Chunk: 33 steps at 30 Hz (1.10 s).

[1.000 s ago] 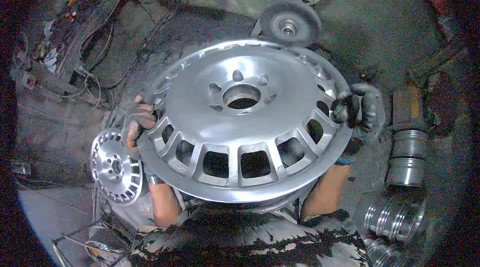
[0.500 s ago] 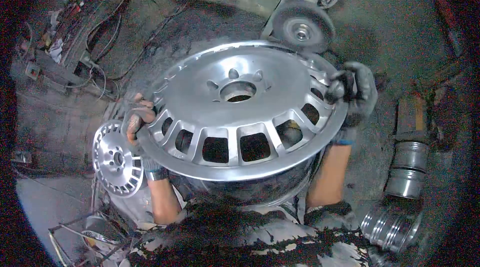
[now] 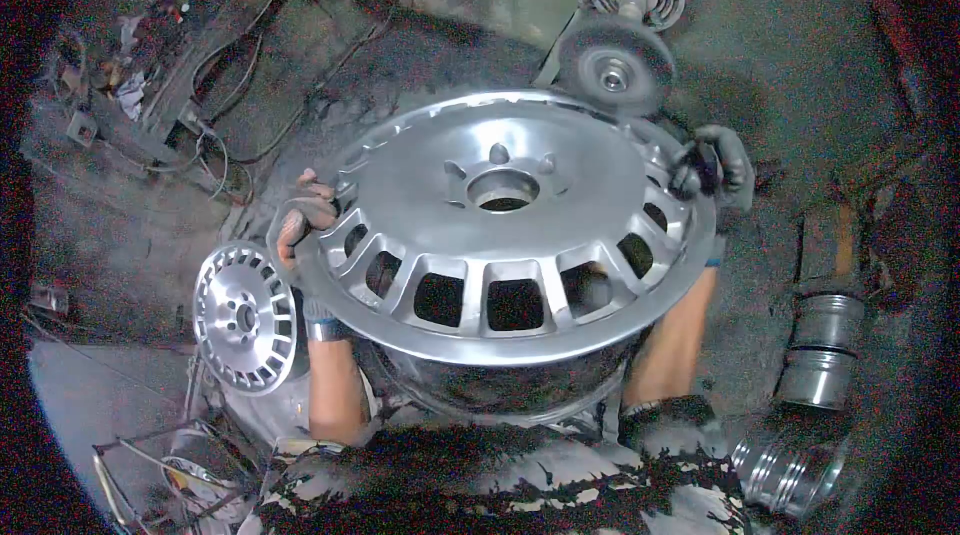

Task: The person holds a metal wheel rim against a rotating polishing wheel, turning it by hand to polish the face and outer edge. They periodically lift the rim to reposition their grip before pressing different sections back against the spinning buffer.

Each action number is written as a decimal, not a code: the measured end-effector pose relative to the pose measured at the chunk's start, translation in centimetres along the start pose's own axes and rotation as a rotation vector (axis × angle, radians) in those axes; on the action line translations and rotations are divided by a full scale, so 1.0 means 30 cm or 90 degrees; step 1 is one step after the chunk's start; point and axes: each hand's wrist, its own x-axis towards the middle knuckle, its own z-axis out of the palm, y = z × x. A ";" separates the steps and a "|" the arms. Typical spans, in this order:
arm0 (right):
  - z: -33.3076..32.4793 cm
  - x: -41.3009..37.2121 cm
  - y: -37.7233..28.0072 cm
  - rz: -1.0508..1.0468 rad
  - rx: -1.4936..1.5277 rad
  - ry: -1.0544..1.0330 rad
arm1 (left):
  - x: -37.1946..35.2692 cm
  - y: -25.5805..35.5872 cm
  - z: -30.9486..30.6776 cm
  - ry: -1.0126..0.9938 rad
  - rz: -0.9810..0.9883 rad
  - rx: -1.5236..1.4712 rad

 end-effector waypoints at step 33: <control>0.114 -0.012 -0.078 -0.053 -0.279 0.044 | -0.081 0.183 0.049 0.011 -0.031 0.210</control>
